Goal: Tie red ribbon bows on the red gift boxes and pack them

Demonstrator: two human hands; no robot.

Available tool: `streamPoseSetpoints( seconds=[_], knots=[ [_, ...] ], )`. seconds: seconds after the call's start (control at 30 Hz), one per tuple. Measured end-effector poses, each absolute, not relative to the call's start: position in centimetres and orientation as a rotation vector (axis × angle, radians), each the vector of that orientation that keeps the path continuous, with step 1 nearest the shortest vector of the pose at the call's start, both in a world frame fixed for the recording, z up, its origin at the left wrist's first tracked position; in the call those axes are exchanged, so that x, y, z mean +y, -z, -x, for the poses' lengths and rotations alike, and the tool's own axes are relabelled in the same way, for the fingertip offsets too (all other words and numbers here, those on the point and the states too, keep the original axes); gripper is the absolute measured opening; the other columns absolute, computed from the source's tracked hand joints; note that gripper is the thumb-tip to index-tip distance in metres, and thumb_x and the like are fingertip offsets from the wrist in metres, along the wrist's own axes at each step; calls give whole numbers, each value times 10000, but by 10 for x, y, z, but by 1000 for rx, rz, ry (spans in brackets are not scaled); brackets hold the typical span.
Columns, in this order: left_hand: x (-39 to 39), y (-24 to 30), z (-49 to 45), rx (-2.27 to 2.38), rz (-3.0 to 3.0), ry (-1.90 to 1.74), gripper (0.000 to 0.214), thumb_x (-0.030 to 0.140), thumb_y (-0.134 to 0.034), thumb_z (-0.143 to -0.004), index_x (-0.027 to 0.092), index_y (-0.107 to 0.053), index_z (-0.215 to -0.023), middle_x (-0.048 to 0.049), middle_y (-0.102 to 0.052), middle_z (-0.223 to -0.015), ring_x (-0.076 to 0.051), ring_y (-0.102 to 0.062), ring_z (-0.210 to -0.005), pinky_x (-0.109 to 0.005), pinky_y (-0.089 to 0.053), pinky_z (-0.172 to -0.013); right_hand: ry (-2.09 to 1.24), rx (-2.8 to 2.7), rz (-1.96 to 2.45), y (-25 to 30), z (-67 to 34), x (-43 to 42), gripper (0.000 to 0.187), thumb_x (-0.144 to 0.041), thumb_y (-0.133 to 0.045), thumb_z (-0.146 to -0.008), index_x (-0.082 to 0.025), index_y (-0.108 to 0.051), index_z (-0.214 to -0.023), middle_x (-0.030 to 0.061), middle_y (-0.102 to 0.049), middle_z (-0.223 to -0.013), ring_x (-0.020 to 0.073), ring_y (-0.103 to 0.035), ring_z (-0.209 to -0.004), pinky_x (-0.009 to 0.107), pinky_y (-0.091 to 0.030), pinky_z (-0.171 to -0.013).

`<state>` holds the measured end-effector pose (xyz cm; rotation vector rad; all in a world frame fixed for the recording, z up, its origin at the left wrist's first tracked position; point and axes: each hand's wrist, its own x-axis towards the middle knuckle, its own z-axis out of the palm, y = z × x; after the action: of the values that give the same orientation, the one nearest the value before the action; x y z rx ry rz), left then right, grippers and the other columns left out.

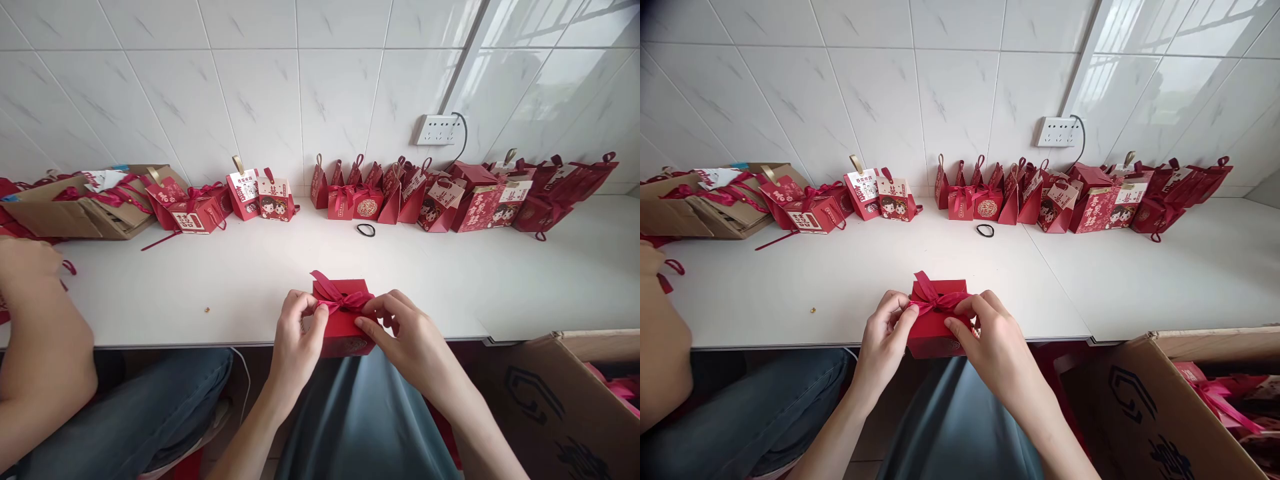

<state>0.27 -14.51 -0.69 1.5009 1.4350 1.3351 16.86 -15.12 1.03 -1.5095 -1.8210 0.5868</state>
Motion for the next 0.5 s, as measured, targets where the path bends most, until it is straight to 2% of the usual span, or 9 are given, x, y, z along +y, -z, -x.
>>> streamPoseSetpoints(
  seconds=[0.1,0.3,0.43,0.5],
  knots=[
    [-145,7,-3,1429,-1502,-1339,246,284,-465,-837,198,-404,-615,11,-432,-722,-128,-472,-691,-238,-382,-626,-630,-1724,1551,-7,-169,-144,189,-391,-606,-820,-218,-546,-773,-5,-537,-710,139,-519,-593,271,-441,-554],
    [-144,8,-4,1422,-1476,-1343,247,290,-473,-833,199,-410,-612,11,-438,-724,-129,-474,-683,-239,-378,-614,-866,-1724,1423,-9,-173,-134,202,-396,-569,-819,-206,-638,-823,30,-597,-754,154,-529,-642,283,-447,-571],
    [-143,7,-3,1415,-1459,-1342,247,293,-479,-833,198,-417,-615,9,-446,-733,-131,-482,-695,-241,-380,-617,-1189,-1674,1319,-10,-177,-126,345,-526,-563,-800,-184,-604,-779,11,-568,-653,130,-485,-534,261,-400,-479],
    [-144,7,-3,1414,-1453,-1341,248,294,-481,-835,197,-418,-615,8,-445,-736,-132,-485,-704,-242,-379,-618,-1234,-1698,1274,-10,-180,-122,396,-566,-547,-804,-177,-620,-783,18,-568,-680,124,-486,-531,265,-397,-491]
  ],
)
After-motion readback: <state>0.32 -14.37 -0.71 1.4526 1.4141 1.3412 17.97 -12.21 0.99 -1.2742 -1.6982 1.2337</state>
